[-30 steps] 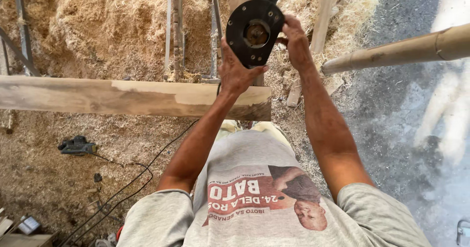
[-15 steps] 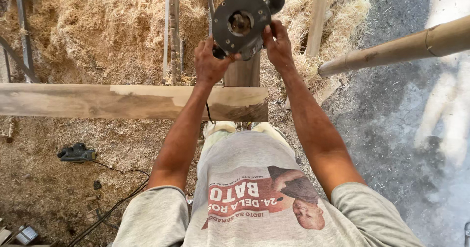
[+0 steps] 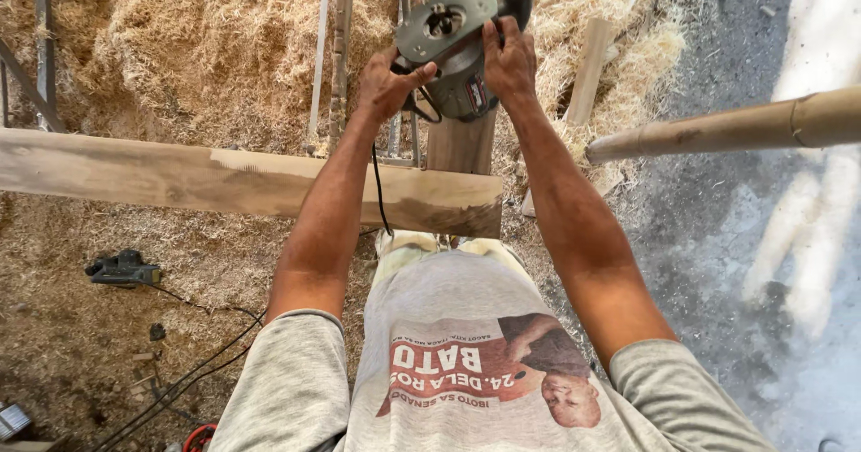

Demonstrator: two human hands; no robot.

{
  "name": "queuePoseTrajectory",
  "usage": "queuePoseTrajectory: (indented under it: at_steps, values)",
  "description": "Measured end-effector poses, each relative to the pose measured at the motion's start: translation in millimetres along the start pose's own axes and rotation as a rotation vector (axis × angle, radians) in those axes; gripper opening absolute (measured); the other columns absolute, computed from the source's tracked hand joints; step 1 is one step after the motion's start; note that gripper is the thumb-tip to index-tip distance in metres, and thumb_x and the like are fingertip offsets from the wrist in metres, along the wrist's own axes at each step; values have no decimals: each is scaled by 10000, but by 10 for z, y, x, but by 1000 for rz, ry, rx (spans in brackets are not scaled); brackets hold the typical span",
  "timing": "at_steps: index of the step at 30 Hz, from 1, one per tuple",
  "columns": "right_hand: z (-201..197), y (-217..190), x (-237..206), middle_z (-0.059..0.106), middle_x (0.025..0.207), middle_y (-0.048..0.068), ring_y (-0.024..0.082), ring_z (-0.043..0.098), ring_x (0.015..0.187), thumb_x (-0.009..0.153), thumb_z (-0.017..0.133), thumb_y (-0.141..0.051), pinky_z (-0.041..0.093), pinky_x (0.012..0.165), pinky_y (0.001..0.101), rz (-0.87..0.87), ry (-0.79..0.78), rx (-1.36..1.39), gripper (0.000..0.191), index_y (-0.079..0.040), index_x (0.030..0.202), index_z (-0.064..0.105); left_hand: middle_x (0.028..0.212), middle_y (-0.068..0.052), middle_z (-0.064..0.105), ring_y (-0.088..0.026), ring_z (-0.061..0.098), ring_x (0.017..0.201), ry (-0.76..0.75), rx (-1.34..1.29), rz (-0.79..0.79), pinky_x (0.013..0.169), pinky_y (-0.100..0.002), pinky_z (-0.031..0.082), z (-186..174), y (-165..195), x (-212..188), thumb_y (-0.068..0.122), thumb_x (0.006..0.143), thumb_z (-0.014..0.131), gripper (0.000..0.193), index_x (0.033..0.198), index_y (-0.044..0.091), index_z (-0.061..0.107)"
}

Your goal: The person uses an electric router to shape the edge of a wooden beam, then stops and uses a wrench to loosen the router's collet, removes the bit, and fits a different bit, tightening it by hand and with the wrench.

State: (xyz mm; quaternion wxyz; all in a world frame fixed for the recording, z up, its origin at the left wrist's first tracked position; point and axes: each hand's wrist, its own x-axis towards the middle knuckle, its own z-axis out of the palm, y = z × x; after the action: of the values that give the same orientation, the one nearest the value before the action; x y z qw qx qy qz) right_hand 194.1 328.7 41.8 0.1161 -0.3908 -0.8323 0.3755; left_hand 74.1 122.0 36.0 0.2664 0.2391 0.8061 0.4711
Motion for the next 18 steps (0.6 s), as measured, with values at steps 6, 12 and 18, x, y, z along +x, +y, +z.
queuePoseTrajectory:
  at_steps: [6, 12, 18]
  values:
    - [1, 226, -146, 585, 1160, 206, 394, 596, 1135, 1057, 405, -631, 485, 972, 560, 204, -71, -110, 512, -207, 1251, 616, 791, -92, 710, -239, 700, 817, -126, 282, -62, 739, -450, 559, 212, -145, 23, 875, 786, 572, 819, 1008, 121, 804]
    - [64, 483, -313, 535, 1136, 191, 381, 595, 1106, 1024, 400, -610, 501, 935, 534, 320, -249, -167, 481, -248, 1266, 603, 680, -65, 632, -236, 678, 714, -100, 177, -304, 649, -427, 515, 589, -411, -342, 912, 737, 524, 849, 806, 100, 761]
    - [71, 751, -295, 530, 1118, 195, 391, 579, 1091, 1075, 491, -549, 477, 956, 535, 60, -271, -192, 390, -247, 1307, 573, 738, -85, 616, -221, 639, 745, -101, 98, -334, 660, -398, 479, 602, -527, -483, 889, 821, 470, 828, 720, 96, 684]
